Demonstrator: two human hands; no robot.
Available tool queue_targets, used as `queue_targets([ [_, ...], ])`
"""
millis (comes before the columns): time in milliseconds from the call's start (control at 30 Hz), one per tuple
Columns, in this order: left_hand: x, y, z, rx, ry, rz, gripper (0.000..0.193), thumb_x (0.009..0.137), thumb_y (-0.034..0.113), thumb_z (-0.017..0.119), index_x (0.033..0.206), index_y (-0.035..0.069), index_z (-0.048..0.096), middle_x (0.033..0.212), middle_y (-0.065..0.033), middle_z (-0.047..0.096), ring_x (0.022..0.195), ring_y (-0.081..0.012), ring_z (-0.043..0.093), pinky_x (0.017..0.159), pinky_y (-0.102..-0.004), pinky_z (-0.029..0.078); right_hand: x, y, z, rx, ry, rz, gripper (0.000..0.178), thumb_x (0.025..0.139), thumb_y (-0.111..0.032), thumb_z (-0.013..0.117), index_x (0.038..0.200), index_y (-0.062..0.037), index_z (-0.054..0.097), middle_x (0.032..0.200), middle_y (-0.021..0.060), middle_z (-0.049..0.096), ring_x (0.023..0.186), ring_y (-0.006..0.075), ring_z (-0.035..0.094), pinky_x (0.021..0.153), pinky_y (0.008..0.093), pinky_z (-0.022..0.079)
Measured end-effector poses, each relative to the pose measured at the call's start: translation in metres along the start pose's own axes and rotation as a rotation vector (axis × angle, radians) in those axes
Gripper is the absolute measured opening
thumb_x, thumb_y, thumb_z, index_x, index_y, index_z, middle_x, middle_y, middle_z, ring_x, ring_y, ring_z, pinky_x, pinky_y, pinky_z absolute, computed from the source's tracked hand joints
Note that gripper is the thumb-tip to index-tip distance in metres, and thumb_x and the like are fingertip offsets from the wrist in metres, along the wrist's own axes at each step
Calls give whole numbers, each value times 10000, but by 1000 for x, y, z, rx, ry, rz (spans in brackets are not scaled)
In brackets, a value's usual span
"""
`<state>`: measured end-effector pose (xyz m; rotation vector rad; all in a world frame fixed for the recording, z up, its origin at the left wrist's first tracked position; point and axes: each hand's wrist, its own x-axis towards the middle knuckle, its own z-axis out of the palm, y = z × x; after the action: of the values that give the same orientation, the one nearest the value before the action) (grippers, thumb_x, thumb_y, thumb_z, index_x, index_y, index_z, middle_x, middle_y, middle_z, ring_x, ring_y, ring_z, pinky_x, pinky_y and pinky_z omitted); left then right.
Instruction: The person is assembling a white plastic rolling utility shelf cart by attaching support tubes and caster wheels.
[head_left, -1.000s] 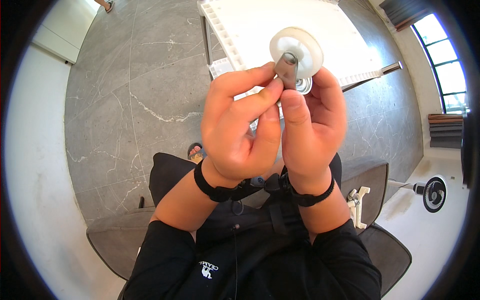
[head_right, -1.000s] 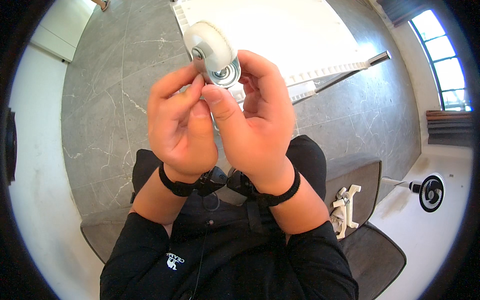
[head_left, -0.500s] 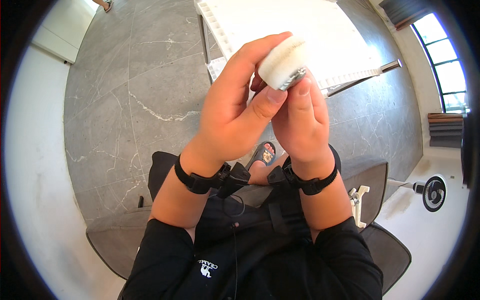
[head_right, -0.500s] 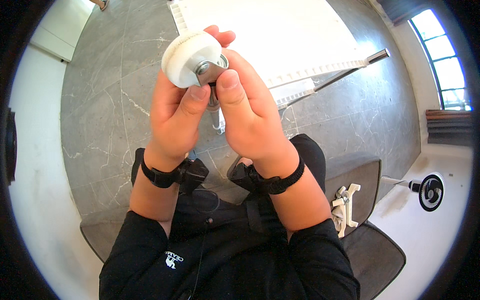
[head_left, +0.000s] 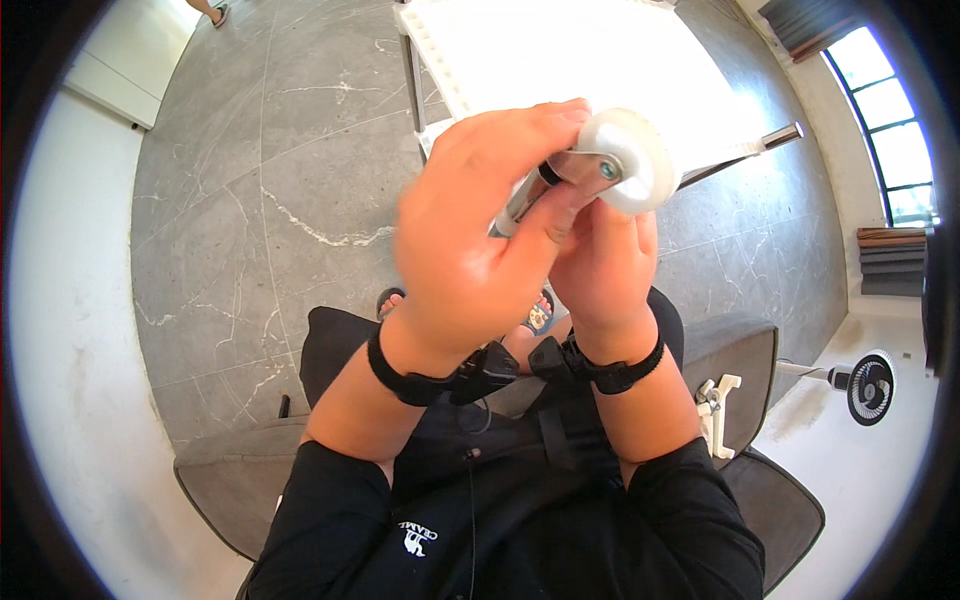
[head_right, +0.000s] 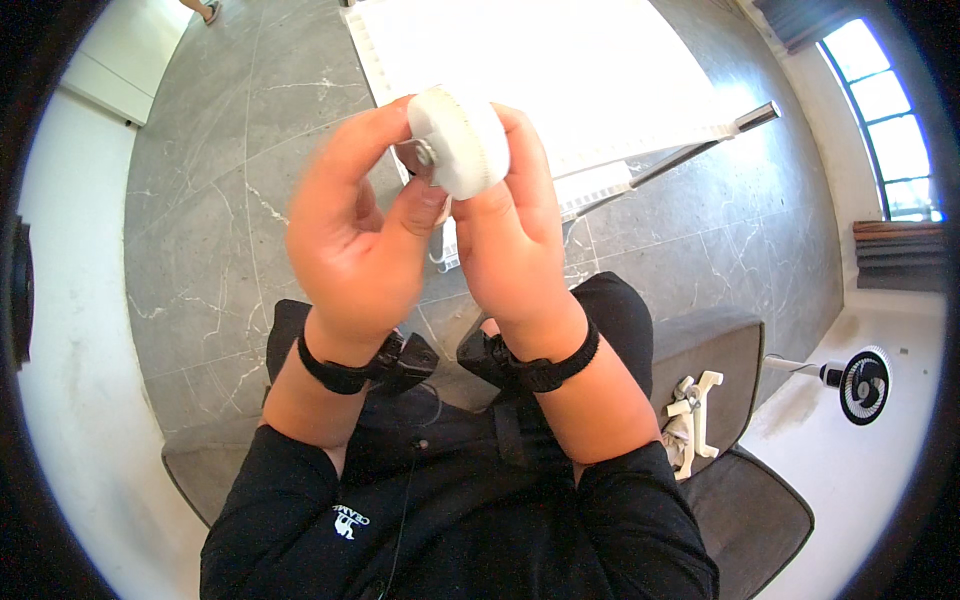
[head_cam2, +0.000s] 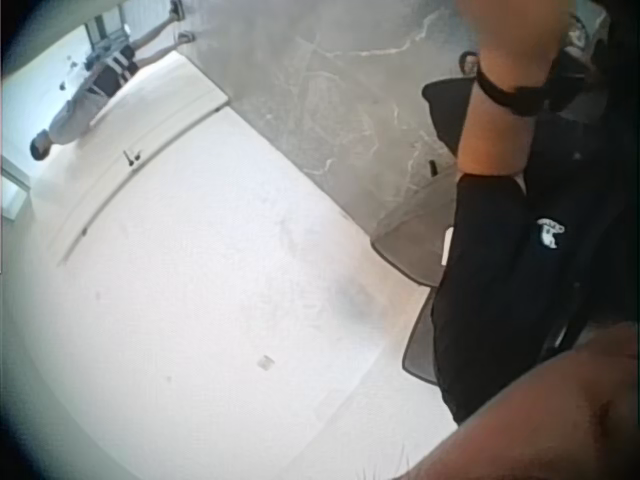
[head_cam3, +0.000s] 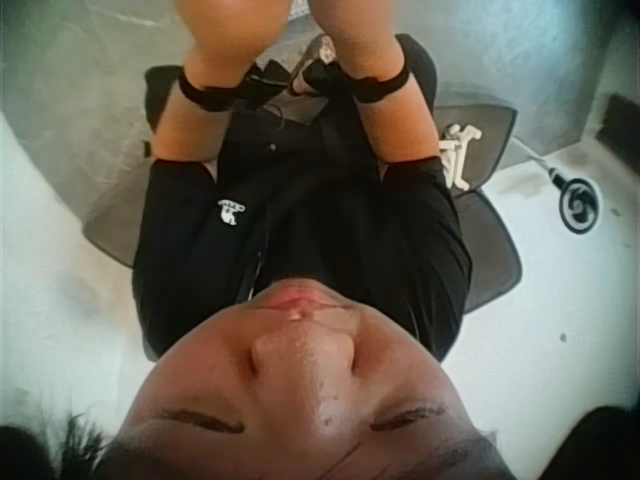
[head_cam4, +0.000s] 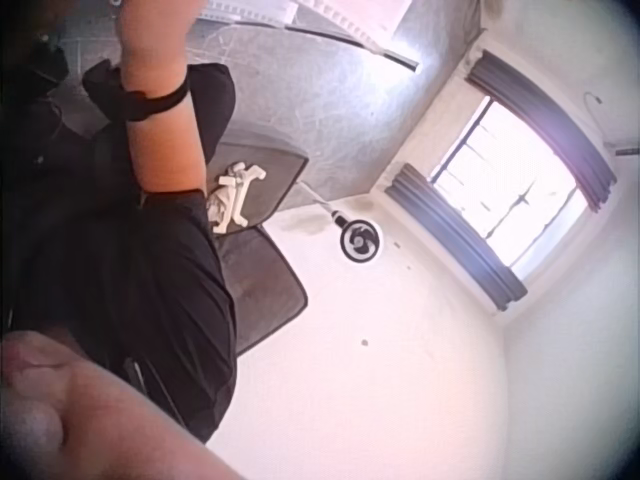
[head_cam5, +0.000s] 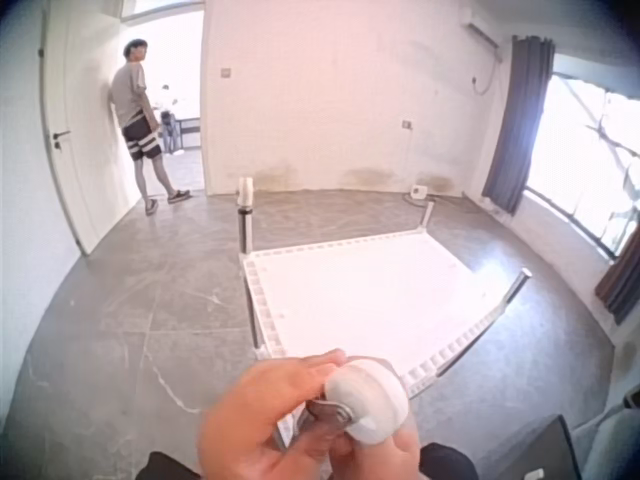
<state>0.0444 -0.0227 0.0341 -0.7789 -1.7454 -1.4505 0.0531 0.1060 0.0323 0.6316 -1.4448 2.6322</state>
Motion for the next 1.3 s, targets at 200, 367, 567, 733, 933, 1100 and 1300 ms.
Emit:
queue_targets([
  [200,0,0,7,205,156,140,425,755,-14,612,1168,12,708,1162,-155,706,928,-266,656,848,-369,476,-3,11,4,-134,-2,-196,449,984,-29,494,1406,0,343,1314,154,530,1171,230,571,1015,399,474],
  [367,0,4,6,276,158,165,432,752,38,567,1158,-4,708,1165,-167,696,952,-288,628,883,-383,450,1,12,13,-211,1,-342,514,934,36,560,1390,-17,327,1287,143,524,1154,232,578,1004,403,488],
  [567,0,10,14,72,241,8,412,797,67,529,1173,-34,663,1111,-168,686,1012,-317,588,937,-410,431,1,16,19,-153,74,-260,527,916,33,616,1367,-12,346,1223,137,558,1055,214,630,911,372,553],
  [733,3,-5,6,113,188,64,372,809,90,529,1136,-29,662,1055,-157,683,998,-319,584,944,-419,428,0,16,16,-179,28,-288,512,940,-23,613,1378,-12,349,1194,127,572,1026,211,636,909,369,553],
  [933,0,-9,10,121,218,69,339,835,103,524,1116,-23,666,1011,-149,685,969,-315,586,919,-407,435,-2,15,19,-176,41,-299,508,947,-49,622,1375,-2,353,1200,127,572,1041,206,627,929,377,543],
  [1100,-2,-9,12,101,245,67,321,865,119,519,1113,-25,663,1002,-144,683,945,-303,587,888,-394,445,1,12,21,-204,42,-274,504,939,-54,653,1356,-2,375,1185,116,582,1035,190,627,932,361,547],
  [1300,-3,-9,13,105,247,65,300,881,110,530,1118,-25,654,1001,-137,683,931,-298,588,889,-396,447,4,12,23,-171,76,-284,461,934,-49,678,1317,3,427,1146,99,610,1006,171,638,929,348,551],
])
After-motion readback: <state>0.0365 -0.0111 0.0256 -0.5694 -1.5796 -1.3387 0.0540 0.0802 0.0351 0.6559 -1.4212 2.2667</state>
